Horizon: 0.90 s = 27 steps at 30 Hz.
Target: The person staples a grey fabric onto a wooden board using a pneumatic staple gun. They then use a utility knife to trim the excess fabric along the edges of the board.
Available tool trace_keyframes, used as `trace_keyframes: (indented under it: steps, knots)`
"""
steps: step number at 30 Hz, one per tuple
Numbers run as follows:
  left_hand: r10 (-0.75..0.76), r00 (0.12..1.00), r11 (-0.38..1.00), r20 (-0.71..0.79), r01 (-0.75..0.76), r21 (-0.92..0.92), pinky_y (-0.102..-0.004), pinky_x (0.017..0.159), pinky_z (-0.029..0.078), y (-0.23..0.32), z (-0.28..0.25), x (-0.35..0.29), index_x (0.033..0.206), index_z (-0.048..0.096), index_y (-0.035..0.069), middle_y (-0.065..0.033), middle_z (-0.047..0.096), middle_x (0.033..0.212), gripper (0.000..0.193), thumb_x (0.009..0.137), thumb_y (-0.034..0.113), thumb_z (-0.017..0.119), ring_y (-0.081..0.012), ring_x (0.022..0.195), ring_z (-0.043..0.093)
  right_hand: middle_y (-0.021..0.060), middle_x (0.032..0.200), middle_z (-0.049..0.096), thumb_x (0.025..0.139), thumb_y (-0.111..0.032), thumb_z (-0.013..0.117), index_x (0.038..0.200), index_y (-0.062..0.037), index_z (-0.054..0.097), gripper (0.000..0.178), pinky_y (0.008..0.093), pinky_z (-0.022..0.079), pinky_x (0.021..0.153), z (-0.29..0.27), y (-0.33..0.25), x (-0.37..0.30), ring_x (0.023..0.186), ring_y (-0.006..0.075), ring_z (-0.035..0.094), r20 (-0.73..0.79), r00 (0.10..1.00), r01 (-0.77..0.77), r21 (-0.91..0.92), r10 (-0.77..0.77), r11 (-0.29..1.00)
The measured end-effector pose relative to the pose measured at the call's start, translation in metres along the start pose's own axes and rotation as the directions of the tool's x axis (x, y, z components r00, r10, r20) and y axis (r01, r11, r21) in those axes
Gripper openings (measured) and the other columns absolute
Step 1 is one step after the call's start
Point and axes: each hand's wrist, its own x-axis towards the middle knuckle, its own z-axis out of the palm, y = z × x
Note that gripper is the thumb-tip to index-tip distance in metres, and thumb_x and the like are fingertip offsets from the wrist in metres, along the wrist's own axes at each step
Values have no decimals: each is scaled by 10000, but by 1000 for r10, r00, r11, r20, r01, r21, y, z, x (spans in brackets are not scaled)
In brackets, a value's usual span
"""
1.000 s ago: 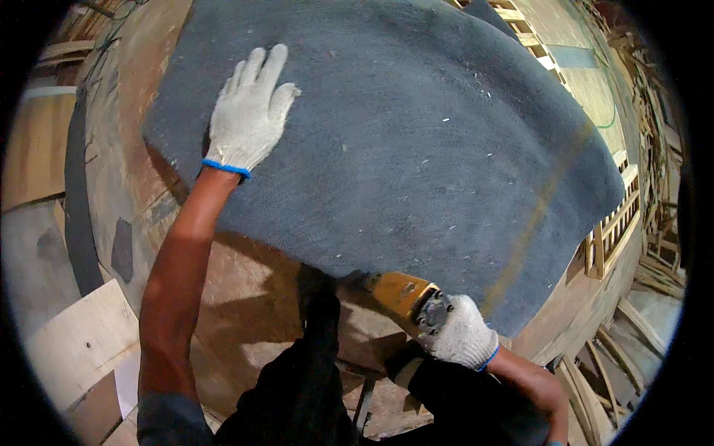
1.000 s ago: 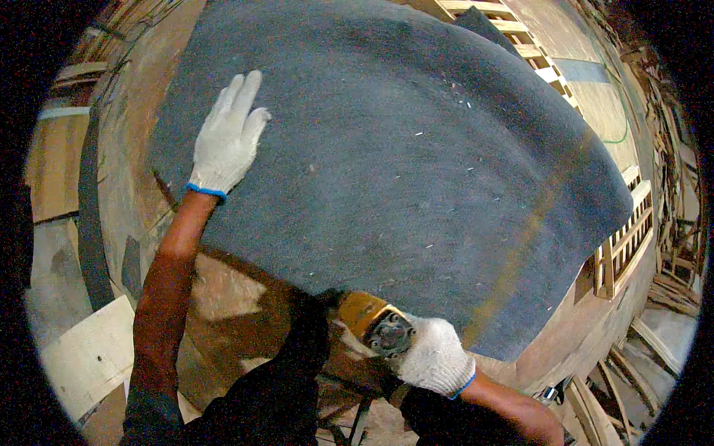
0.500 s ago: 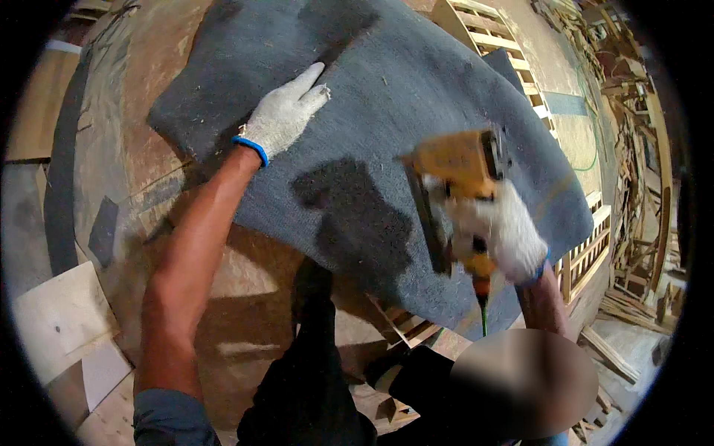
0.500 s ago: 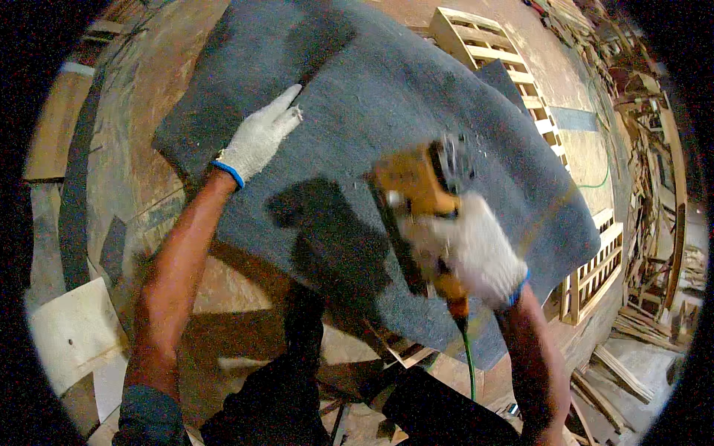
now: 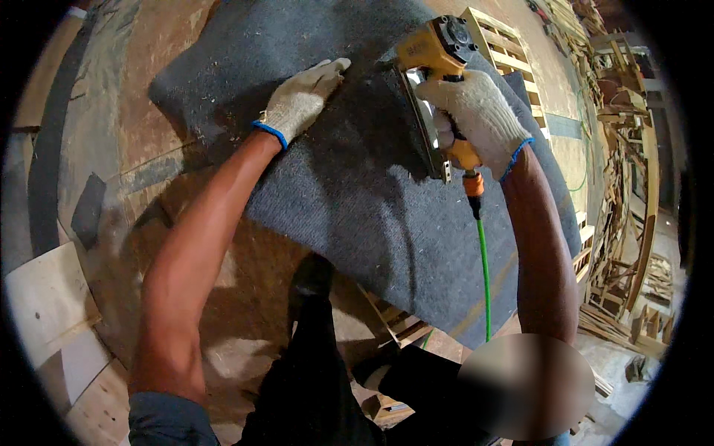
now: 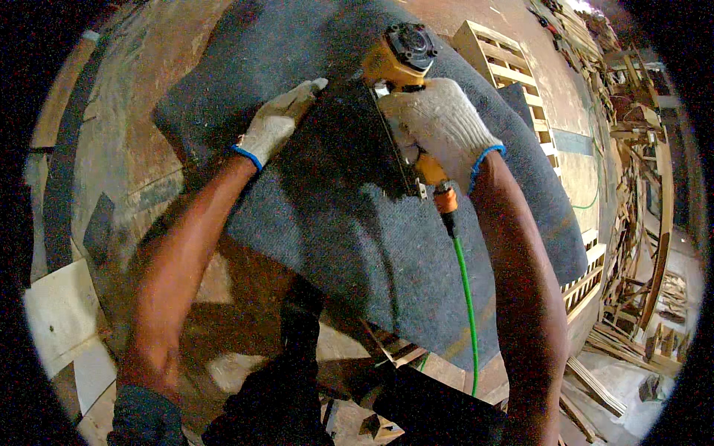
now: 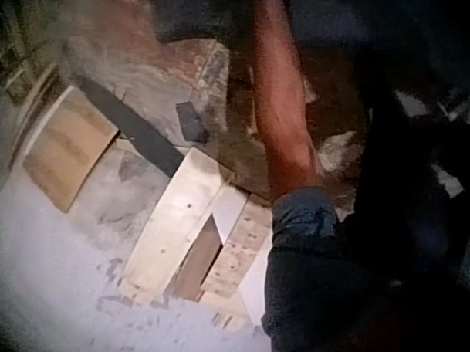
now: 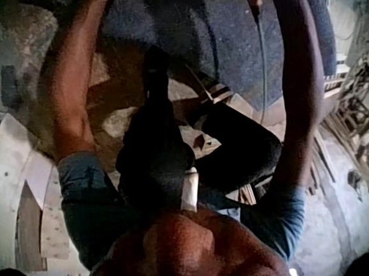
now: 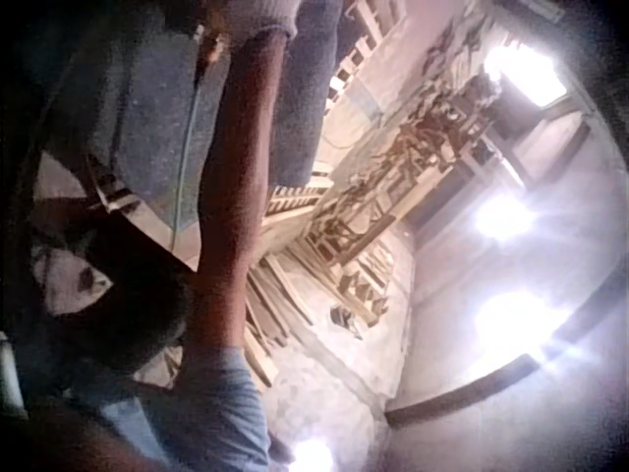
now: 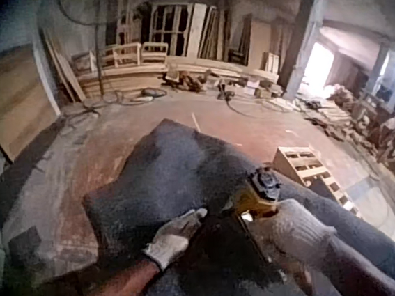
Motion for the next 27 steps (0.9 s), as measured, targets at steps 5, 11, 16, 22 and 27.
trace_keyframes:
  steps: [5,11,16,22,27]
  knots:
    - [-13,1000,1000,-22,12,-18,-401,1148,379,-10,-2,-5,1416,573,127,-172,566,1450,497,1073,407,348,-345,1393,473,3,660,593,936,-276,674,987,-19,664,262,263,521,504,10,-6,5,561,94,620,43,999,16,-54,-14,998]
    - [465,868,829,-174,-359,429,-444,1062,472,-37,4,-3,1276,660,57,-149,664,1318,363,1039,253,467,-350,1256,608,10,622,626,938,-279,692,981,-22,706,261,260,518,481,38,-39,-26,520,105,634,31,990,-136,12,136,991]
    - [410,894,866,-180,-320,384,-439,1078,457,-44,1,-6,1355,622,105,-135,659,1332,371,1047,259,485,-332,1273,596,25,628,640,931,-308,704,972,-1,713,310,252,496,469,56,-60,-45,526,98,633,151,971,-195,56,185,979]
    - [394,882,900,-258,-314,303,-424,1049,486,-40,10,4,1294,664,118,-98,683,1301,321,1029,238,528,-318,1231,623,189,746,702,867,-287,665,1028,-30,720,308,424,552,686,69,-77,-54,707,310,714,171,959,-222,-40,226,974]
    - [427,832,892,-354,-325,313,-449,980,512,-55,10,4,1160,727,143,-87,735,1165,287,1009,313,552,-314,1133,669,55,697,691,905,-320,732,984,17,720,347,304,543,547,90,-86,-65,628,139,693,295,948,-107,-59,120,992]
